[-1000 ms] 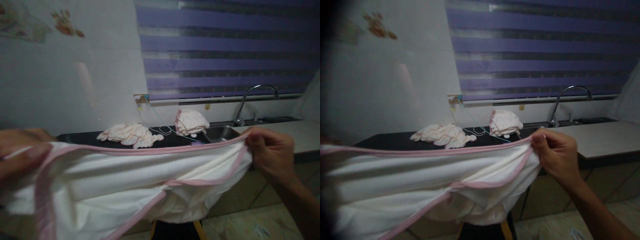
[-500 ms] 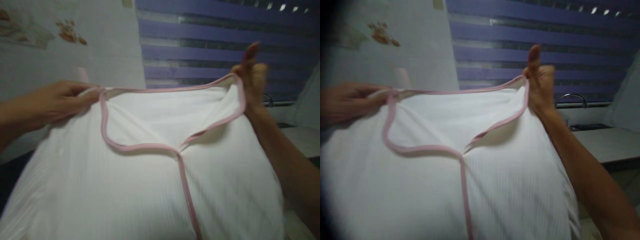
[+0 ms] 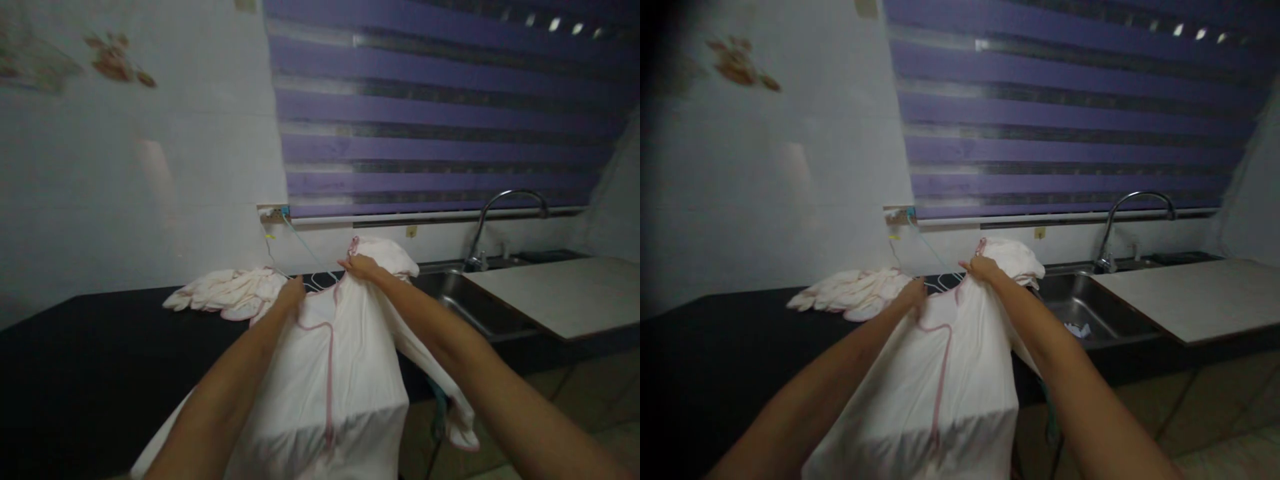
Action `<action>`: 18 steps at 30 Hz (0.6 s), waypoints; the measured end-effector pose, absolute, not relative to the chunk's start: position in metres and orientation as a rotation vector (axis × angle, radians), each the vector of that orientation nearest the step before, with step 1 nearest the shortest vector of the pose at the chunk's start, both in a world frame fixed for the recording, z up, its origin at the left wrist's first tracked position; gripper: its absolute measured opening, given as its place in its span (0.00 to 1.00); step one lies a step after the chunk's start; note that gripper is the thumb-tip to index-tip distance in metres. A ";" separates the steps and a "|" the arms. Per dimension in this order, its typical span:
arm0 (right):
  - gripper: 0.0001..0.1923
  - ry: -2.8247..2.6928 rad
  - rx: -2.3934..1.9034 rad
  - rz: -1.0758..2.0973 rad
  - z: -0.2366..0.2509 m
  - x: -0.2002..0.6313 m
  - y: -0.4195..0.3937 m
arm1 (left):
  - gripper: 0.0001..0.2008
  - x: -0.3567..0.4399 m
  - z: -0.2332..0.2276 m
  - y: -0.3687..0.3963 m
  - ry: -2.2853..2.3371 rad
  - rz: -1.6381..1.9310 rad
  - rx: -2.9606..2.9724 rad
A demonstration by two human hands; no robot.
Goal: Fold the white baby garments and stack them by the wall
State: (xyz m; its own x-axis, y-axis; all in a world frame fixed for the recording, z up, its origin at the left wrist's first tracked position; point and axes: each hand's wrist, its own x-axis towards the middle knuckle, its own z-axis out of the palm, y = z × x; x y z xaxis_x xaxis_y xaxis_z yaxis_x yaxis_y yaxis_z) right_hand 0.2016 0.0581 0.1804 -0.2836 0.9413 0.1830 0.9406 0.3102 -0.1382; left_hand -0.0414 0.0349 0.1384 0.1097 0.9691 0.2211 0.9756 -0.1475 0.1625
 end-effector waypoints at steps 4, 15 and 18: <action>0.42 -2.327 -1.782 -0.005 0.152 0.205 0.069 | 0.26 0.013 0.085 0.003 -1.723 -0.590 -2.514; 0.19 -2.226 -1.581 0.051 0.117 0.326 0.002 | 0.32 0.016 -0.010 -0.020 -1.710 -0.332 -2.639; 0.21 -2.147 -1.525 0.286 0.084 0.402 -0.062 | 0.32 0.017 -0.010 -0.009 -1.703 -0.337 -2.647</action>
State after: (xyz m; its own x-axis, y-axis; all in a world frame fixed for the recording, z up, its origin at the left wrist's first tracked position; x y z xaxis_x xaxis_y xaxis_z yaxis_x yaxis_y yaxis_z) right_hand 0.4015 -0.0620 0.0837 -0.2578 0.9287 0.2664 0.8267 0.3547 -0.4367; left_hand 0.0170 -0.0094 -0.0099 0.3987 0.9020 0.1653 0.8970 -0.4211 0.1346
